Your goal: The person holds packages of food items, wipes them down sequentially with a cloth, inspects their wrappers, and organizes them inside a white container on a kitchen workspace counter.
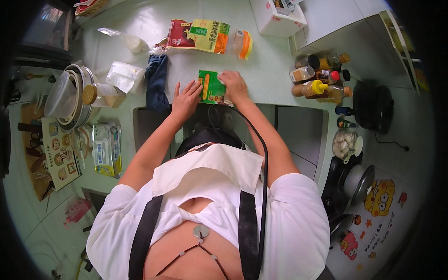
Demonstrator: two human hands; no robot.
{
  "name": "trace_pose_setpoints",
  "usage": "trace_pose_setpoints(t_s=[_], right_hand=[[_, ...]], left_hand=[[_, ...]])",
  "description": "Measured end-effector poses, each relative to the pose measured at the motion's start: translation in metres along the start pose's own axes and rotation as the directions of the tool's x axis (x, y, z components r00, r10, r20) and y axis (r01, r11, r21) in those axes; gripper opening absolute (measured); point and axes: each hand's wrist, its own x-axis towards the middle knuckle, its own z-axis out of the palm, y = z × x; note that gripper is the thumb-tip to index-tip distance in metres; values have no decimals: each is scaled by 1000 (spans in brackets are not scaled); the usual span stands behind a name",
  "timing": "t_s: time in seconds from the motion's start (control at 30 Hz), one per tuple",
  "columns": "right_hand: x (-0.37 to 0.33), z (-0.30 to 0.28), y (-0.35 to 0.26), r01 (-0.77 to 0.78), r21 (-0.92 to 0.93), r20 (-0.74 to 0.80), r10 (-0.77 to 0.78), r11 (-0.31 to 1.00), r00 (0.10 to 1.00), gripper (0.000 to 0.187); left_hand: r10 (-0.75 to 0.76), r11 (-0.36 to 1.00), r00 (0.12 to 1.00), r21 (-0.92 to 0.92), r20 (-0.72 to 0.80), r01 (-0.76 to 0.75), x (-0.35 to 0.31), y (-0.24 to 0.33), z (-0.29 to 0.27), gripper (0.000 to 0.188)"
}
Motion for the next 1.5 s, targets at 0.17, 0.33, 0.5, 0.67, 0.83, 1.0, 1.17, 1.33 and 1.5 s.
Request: trace_pose_setpoints(t_s=[0.17,0.33,0.5,0.67,0.83,1.0,1.17,1.33,1.5], right_hand=[[-25,-18,18,-122,-35,10,122,992,992,31],[-9,-6,-8,-100,-6,-55,100,995,993,29],[-14,23,-53,-43,62,19,42,997,999,29],[-50,-1,-42,193,102,129,-205,976,970,30],[-73,-37,-9,92,-19,75,-90,996,993,32],[-68,-37,32,-310,-174,-165,283,935,945,34],[-27,-6,-11,-104,55,-203,113,993,973,33],[1,35,-51,-153,134,-58,162,979,985,31],[-17,38,-71,-47,133,-8,49,990,999,31]], left_hand=[[-18,999,999,-28,46,20,1,-1,0,45],[-35,997,996,-65,79,40,5,-1,-5,43],[4,998,995,-62,100,3,10,-14,-4,44],[47,999,997,-25,68,-46,10,-18,-3,44],[60,998,997,13,47,-60,6,-14,0,38],[34,999,999,-36,-30,-35,1,-5,1,38],[-15,995,999,-97,-45,10,-1,-5,7,43],[-50,968,996,-241,72,66,2,-8,-5,60],[-29,968,999,-251,-20,23,1,-11,-5,61]])
